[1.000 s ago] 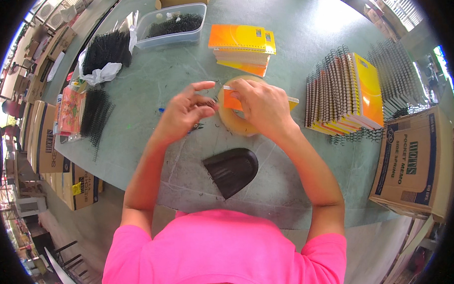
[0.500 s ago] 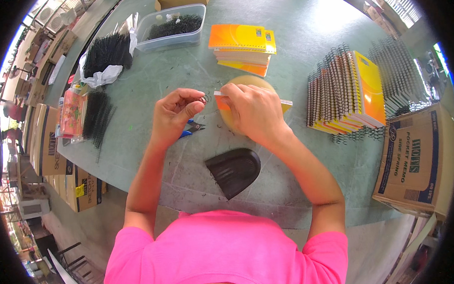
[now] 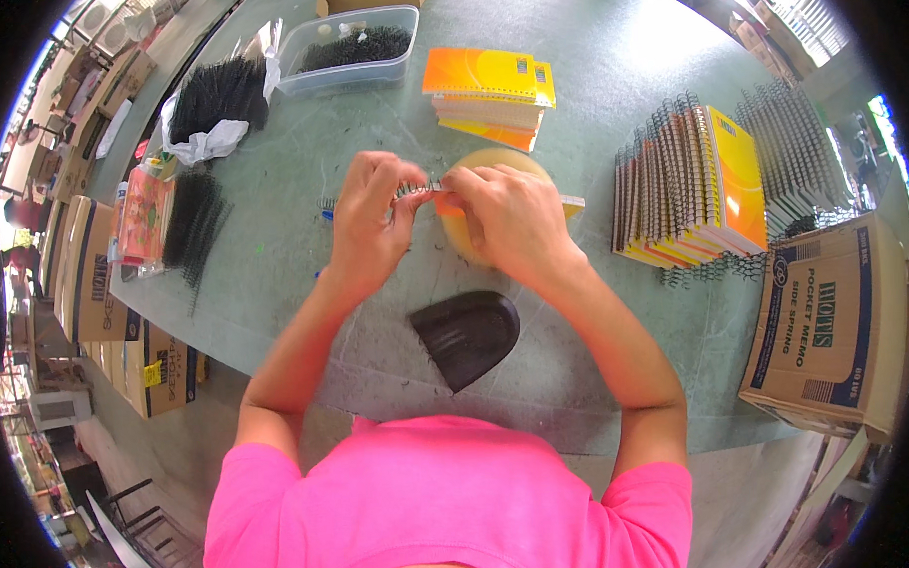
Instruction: The person assembles notebooks by threading wire coils through the punched holes of the covers and paper, using pliers to trim the wire, and applying a black plastic binding strip to the edge.
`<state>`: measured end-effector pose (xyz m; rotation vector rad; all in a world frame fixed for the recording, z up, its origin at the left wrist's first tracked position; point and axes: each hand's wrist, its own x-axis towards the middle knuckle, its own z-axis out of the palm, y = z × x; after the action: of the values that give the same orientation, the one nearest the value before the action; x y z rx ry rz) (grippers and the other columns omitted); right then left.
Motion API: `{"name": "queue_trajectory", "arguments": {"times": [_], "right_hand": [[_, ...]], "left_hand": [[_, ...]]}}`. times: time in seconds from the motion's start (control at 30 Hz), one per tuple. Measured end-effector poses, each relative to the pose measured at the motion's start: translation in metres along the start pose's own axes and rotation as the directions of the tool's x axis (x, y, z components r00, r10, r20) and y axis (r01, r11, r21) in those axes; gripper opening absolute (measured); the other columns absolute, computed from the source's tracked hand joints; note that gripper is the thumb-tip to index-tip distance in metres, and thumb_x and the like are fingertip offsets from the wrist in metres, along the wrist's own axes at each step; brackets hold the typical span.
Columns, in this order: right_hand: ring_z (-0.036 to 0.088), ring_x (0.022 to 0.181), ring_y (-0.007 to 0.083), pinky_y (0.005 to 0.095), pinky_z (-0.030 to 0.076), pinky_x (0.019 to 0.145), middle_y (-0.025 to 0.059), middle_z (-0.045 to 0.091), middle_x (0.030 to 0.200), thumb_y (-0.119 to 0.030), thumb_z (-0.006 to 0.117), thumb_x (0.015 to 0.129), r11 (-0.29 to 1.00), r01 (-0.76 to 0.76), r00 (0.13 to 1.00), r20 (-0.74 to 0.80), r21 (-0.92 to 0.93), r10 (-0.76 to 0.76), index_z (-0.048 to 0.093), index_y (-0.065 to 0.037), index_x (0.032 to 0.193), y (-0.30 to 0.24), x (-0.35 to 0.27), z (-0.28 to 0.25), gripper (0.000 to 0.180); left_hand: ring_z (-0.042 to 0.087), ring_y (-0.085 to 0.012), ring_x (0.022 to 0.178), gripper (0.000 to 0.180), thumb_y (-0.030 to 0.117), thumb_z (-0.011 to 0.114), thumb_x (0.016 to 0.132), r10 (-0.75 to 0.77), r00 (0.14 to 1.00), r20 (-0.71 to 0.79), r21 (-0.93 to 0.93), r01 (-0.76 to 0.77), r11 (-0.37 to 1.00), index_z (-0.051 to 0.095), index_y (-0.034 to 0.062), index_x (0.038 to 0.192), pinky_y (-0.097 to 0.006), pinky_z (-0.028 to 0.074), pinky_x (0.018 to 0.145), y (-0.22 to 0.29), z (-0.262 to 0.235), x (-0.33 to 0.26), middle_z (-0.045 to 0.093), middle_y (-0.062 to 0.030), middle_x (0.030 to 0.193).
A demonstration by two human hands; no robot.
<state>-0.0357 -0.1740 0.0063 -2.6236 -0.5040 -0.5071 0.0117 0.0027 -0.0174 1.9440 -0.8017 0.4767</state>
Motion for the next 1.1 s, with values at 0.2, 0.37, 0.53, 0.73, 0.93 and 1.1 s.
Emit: {"name": "queue_trajectory", "arguments": {"times": [0.2,0.37,0.53,0.73,0.93,1.1], "right_hand": [[0.063,0.077,0.0277,0.0386,0.048,0.062,0.0061,0.065,0.082,-0.024,0.06,0.085,0.997,-0.068,0.995,-0.067,0.023,0.07,0.062,-0.011,0.092,-0.002,0.003,0.001,0.015],[0.063,0.076,0.0279,0.039,0.048,0.062,0.0059,0.065,0.085,-0.026,0.06,0.086,0.984,-0.109,0.979,-0.159,0.143,0.131,0.061,-0.012,0.096,-0.005,0.004,0.004,0.017],[0.063,0.077,0.0285,0.0396,0.048,0.064,0.007,0.065,0.088,-0.027,0.057,0.088,0.987,-0.136,0.988,-0.068,0.082,0.142,0.058,-0.01,0.099,0.003,0.004,0.004,0.02],[0.063,0.079,0.0293,0.0403,0.048,0.066,0.0081,0.065,0.089,-0.027,0.057,0.088,0.985,-0.132,0.989,-0.05,0.109,0.138,0.057,-0.008,0.097,-0.001,0.005,0.002,0.021],[0.063,0.08,0.0292,0.0395,0.049,0.067,0.0096,0.066,0.085,-0.028,0.059,0.087,0.981,-0.136,0.986,-0.081,0.136,0.148,0.06,-0.007,0.094,0.007,0.005,0.004,0.022],[0.063,0.078,0.029,0.0397,0.048,0.065,0.0093,0.066,0.084,-0.03,0.059,0.086,0.985,-0.14,0.987,-0.062,0.102,0.146,0.062,-0.006,0.089,0.005,0.006,0.008,0.024]], "left_hand": [[0.058,-0.0246,0.07,0.025,0.011,0.064,0.083,-0.034,0.952,0.305,0.026,0.028,0.999,0.062,0.009,0.108,-0.031,0.046,0.063,0.006,-0.025,0.014,0.062,-0.0116,0.087],[0.056,-0.0277,0.078,0.024,0.014,0.065,0.081,0.06,0.96,0.275,0.111,-0.094,0.989,0.061,0.0056,0.104,-0.036,0.046,0.071,0.002,-0.023,0.018,0.061,-0.01,0.089],[0.054,-0.0313,0.092,0.038,0.016,0.07,0.074,0.282,0.8,0.53,0.263,-0.472,0.841,0.059,0.0037,0.107,-0.041,0.043,0.082,0.017,-0.017,0.003,0.06,-0.012,0.102],[0.053,-0.0355,0.093,0.062,0.016,0.072,0.067,-0.023,0.644,0.765,0.41,-0.458,0.789,0.05,0.0049,0.124,-0.041,0.044,0.088,-0.053,-0.061,-0.026,0.053,-0.0168,0.106],[0.052,-0.0349,0.093,0.062,0.016,0.062,0.066,-0.304,0.52,0.798,0.536,-0.384,0.752,0.05,0.0079,0.126,-0.042,0.045,0.086,-0.014,-0.067,-0.041,0.052,-0.0172,0.103],[0.055,-0.0382,0.082,0.036,0.02,0.055,0.075,-0.259,0.686,0.68,0.334,0.025,0.942,0.049,0.0034,0.106,-0.046,0.045,0.074,0.024,-0.073,-0.007,0.056,-0.0215,0.089]]}}
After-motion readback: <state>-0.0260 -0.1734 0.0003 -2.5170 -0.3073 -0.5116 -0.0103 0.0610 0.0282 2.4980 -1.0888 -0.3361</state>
